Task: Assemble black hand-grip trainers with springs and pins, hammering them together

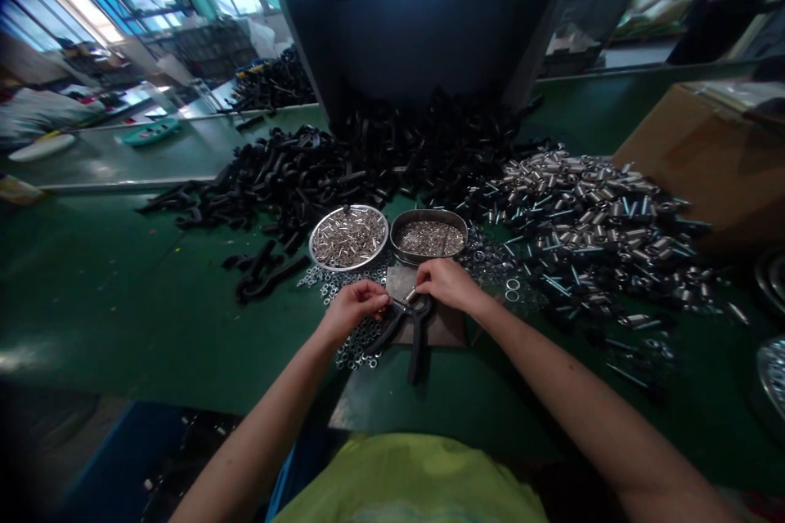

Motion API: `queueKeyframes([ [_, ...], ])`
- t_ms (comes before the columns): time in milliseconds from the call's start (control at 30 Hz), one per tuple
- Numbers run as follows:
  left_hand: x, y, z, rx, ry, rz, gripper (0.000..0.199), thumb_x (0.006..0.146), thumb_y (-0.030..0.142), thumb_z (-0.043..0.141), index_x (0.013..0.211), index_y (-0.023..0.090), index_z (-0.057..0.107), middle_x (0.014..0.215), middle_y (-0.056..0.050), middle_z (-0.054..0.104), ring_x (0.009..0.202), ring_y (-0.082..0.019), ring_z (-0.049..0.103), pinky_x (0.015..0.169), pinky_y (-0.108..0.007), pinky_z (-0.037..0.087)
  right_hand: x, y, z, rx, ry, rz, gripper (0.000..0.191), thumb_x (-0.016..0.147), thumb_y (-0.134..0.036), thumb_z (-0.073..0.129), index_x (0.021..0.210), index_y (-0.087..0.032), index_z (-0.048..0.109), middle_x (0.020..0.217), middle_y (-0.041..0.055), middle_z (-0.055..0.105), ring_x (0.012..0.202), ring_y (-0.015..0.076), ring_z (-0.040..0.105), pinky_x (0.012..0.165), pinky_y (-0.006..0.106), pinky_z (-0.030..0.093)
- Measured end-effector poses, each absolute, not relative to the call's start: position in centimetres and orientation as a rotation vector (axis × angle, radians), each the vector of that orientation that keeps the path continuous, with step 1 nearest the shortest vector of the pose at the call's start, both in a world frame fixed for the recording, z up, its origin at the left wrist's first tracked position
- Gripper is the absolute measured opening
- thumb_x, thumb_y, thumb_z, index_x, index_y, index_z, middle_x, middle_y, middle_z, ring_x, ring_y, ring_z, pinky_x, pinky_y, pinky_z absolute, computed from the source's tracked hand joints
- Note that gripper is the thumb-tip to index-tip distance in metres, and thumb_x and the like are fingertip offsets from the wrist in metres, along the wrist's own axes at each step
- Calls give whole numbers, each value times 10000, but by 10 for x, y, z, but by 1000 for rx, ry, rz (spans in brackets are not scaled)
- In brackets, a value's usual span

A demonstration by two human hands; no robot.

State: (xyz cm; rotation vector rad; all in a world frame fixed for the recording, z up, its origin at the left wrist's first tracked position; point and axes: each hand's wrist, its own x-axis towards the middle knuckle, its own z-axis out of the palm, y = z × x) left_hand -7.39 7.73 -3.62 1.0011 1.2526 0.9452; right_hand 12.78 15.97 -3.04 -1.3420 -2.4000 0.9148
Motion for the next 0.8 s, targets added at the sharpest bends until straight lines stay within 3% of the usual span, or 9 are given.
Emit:
queueKeyframes([
  [167,-63,79,-31,1590,1430,880,49,699,238,699,696,191,687,832,-28,658,847,-181,583,829,-317,417,121,171,-30,-1423,-2468,942,41,617,-192,704,640,-214,678,630,-17,664,603,132,585,520,214,366],
  [267,-54,79,-32,1783,1473,812,31,688,210,722,716,220,714,932,-25,652,963,-206,542,914,-356,360,118,168,-27,-1417,-2484,939,54,630,-199,693,680,-210,675,649,-17,659,617,131,581,533,213,370],
  [467,-46,77,-43,1834,1506,760,43,692,205,724,728,209,702,911,-21,637,949,-198,529,889,-338,368,158,129,-22,-1418,-2360,838,253,794,-294,537,1018,-216,626,804,19,665,714,164,605,636,269,440],
  [633,-44,83,-44,1782,1499,710,37,686,187,707,699,183,673,900,-23,601,925,-181,527,874,-313,386,247,72,-44,-1663,-2290,482,298,793,-431,541,1022,-252,610,979,57,660,877,231,624,677,332,489],
  [800,-43,89,-45,1625,1509,643,106,667,179,705,762,176,657,914,-17,574,893,-162,525,833,-283,408,292,28,-71,-1958,-2182,258,321,752,-507,525,825,-198,574,830,104,647,801,282,634,638,384,500],
])
